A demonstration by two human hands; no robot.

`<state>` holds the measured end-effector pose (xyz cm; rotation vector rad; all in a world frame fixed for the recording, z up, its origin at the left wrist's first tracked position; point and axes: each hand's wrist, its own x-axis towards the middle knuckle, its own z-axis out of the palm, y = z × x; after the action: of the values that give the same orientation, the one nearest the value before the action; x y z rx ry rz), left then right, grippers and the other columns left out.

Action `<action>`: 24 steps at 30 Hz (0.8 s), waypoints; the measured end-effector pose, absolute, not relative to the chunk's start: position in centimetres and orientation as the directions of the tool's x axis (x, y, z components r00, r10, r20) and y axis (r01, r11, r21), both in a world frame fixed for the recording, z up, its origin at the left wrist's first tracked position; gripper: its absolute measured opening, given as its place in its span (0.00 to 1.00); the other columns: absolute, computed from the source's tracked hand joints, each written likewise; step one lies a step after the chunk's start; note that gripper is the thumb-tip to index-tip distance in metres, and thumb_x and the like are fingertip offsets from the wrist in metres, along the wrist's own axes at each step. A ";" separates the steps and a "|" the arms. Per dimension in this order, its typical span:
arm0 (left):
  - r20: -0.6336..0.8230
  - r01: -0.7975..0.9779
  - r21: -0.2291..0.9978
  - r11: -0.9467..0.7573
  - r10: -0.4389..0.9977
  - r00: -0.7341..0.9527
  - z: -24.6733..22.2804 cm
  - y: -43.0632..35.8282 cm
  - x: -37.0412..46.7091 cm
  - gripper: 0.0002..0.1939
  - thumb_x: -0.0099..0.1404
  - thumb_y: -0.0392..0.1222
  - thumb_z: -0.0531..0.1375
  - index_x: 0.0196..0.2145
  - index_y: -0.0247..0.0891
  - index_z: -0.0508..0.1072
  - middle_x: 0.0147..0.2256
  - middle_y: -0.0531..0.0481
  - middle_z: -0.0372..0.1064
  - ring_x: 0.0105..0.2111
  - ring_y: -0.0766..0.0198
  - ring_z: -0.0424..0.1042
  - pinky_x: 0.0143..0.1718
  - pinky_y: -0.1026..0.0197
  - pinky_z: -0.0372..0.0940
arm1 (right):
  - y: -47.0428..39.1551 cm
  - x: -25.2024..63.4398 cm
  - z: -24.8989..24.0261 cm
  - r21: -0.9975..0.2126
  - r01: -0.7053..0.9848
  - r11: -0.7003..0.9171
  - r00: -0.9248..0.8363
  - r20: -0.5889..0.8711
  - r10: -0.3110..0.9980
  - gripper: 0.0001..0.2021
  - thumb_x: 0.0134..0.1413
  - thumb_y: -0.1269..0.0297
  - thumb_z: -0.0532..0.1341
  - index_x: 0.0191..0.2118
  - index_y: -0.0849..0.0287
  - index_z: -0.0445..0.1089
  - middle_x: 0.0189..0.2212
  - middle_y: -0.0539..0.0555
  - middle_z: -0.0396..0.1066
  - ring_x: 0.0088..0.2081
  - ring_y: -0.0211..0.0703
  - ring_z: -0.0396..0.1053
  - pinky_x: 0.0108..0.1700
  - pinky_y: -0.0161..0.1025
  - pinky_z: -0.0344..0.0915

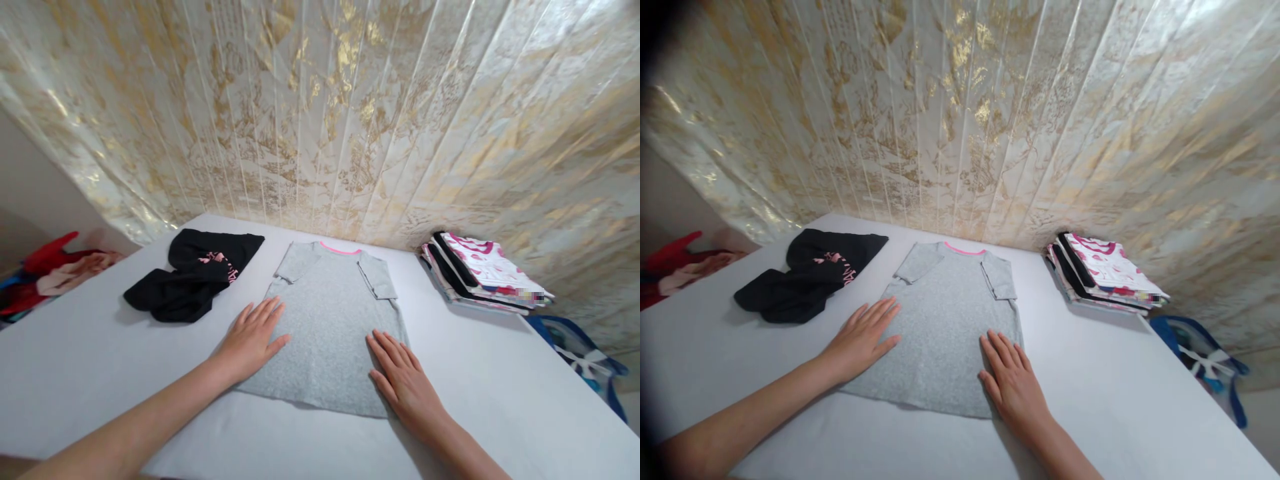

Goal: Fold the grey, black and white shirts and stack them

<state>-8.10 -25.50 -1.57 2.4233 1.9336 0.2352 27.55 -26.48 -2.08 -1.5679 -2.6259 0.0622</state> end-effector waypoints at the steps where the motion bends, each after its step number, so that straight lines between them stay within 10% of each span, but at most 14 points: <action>1: 0.107 0.968 0.122 -0.218 0.973 0.206 -1.3 -25.0 -7.9 0.34 0.70 0.61 0.43 0.65 0.38 0.57 0.67 0.44 0.48 0.67 0.53 0.47 0.66 0.46 0.41 | -26.2 27.5 -1.8 -0.085 0.878 0.472 -0.470 0.043 0.882 0.28 0.66 0.49 0.45 0.68 0.50 0.51 0.67 0.51 0.49 0.67 0.46 0.47 0.66 0.49 0.50; 24: 0.134 0.995 0.075 -0.065 0.990 0.054 -0.8 -19.3 -7.8 0.31 0.70 0.54 0.43 0.64 0.36 0.58 0.66 0.45 0.53 0.66 0.51 0.48 0.63 0.46 0.46 | -20.1 26.3 -1.4 -0.050 0.998 0.038 -0.037 0.020 0.999 0.31 0.66 0.51 0.43 0.68 0.64 0.46 0.69 0.58 0.43 0.69 0.46 0.41 0.66 0.52 0.41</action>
<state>-7.80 -19.31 -0.84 2.3080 2.1734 0.2367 26.33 -20.11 -1.42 -2.1449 -2.2275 0.0347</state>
